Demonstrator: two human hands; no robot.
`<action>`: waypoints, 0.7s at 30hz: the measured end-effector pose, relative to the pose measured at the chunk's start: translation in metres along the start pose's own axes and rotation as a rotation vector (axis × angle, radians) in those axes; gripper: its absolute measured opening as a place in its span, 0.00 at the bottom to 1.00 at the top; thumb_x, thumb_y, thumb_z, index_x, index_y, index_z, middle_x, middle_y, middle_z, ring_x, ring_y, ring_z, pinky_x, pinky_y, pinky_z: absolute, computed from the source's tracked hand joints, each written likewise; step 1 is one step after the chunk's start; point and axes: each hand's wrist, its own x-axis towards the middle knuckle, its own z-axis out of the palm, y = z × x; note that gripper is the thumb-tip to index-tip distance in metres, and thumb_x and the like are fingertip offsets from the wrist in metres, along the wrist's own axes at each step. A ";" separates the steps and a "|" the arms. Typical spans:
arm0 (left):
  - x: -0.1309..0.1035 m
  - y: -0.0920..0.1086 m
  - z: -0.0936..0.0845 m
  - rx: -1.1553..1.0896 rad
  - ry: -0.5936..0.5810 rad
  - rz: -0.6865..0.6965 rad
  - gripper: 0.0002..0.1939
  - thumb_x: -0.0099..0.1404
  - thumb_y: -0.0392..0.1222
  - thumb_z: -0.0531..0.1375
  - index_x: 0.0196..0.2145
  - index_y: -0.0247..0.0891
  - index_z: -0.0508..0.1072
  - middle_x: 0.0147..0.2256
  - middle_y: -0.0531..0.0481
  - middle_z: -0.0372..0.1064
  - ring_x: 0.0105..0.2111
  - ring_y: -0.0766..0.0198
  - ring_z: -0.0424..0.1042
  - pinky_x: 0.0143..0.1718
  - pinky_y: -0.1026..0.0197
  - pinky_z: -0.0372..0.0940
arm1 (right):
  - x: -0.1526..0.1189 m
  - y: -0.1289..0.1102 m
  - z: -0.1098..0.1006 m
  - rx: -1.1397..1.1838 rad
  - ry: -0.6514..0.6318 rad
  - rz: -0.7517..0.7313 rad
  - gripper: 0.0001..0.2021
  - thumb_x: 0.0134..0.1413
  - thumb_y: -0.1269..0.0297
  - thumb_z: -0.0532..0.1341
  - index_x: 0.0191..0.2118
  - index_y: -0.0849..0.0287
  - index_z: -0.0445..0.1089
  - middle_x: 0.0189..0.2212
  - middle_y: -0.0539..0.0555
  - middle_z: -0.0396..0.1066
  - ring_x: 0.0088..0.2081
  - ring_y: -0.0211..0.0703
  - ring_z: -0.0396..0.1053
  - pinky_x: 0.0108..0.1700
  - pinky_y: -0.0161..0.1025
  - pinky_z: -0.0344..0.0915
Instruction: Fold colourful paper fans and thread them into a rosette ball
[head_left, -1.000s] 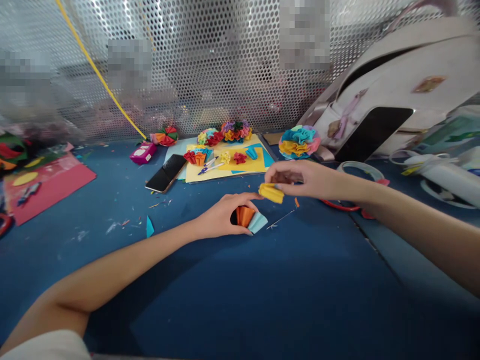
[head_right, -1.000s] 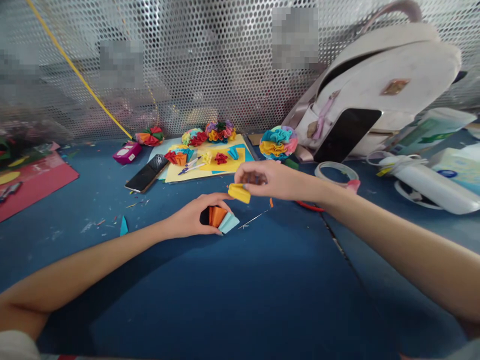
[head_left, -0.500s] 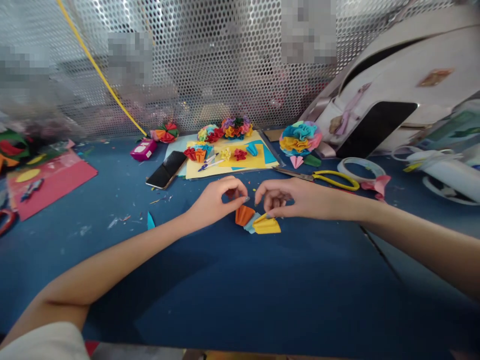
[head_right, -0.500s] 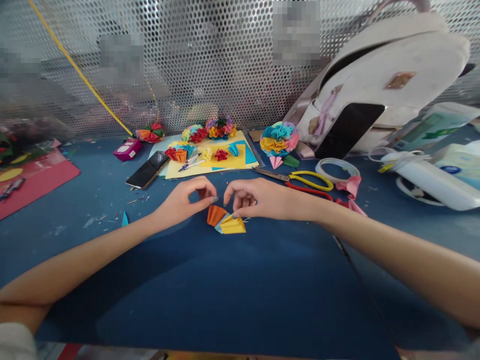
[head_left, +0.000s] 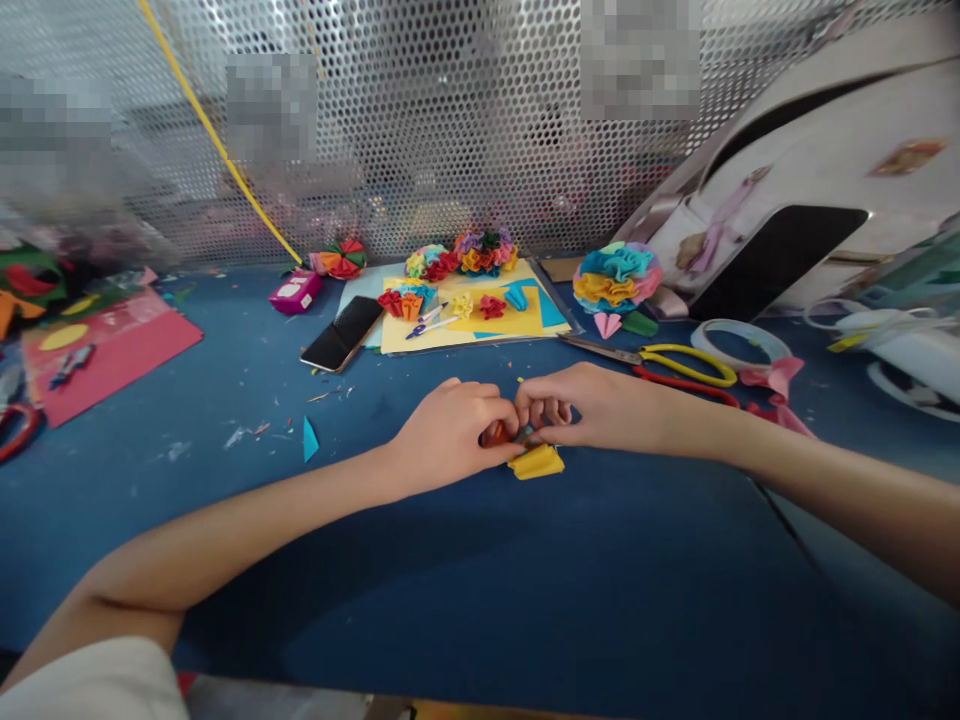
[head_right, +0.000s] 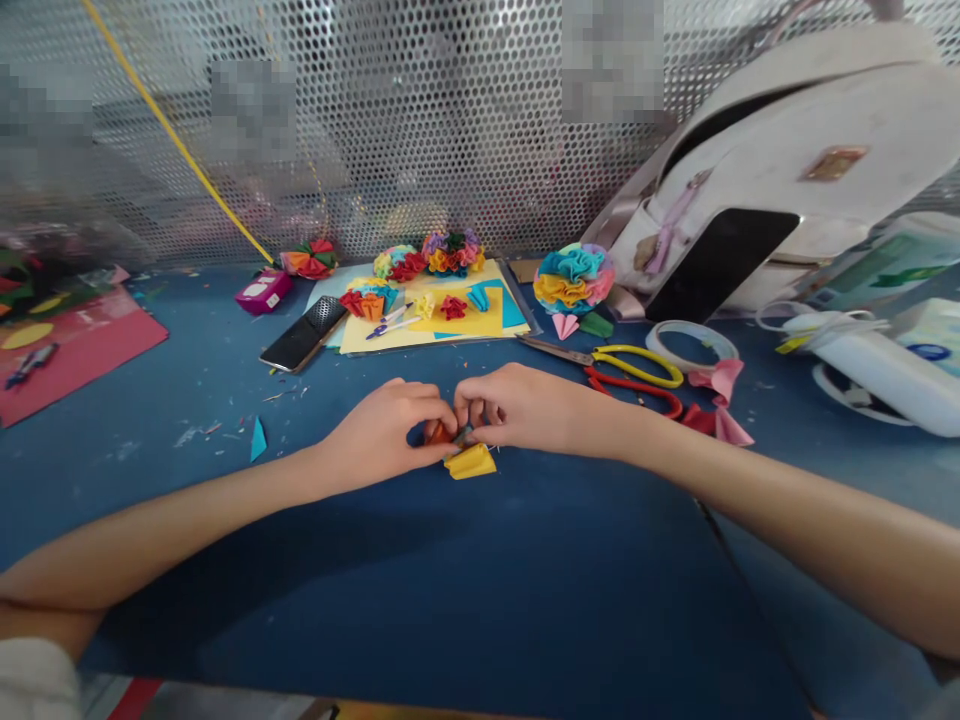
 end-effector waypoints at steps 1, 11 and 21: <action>0.000 0.001 -0.001 0.012 -0.003 -0.005 0.07 0.68 0.44 0.67 0.35 0.38 0.77 0.32 0.54 0.73 0.35 0.61 0.74 0.37 0.58 0.55 | 0.000 -0.001 0.000 -0.025 0.004 -0.004 0.03 0.59 0.62 0.64 0.37 0.53 0.73 0.29 0.47 0.74 0.29 0.39 0.71 0.32 0.35 0.63; 0.000 0.004 0.001 0.032 -0.011 -0.046 0.05 0.66 0.42 0.68 0.36 0.38 0.78 0.32 0.54 0.73 0.33 0.62 0.74 0.37 0.57 0.54 | -0.001 -0.002 0.004 -0.229 0.069 -0.148 0.06 0.63 0.63 0.61 0.33 0.55 0.72 0.28 0.49 0.73 0.31 0.42 0.72 0.33 0.37 0.60; 0.002 0.006 0.001 -0.006 -0.030 -0.083 0.02 0.62 0.37 0.66 0.31 0.38 0.76 0.30 0.55 0.74 0.32 0.62 0.74 0.37 0.57 0.52 | -0.005 0.000 0.010 -0.292 0.109 -0.264 0.13 0.72 0.56 0.55 0.38 0.55 0.71 0.33 0.53 0.74 0.33 0.44 0.72 0.35 0.38 0.60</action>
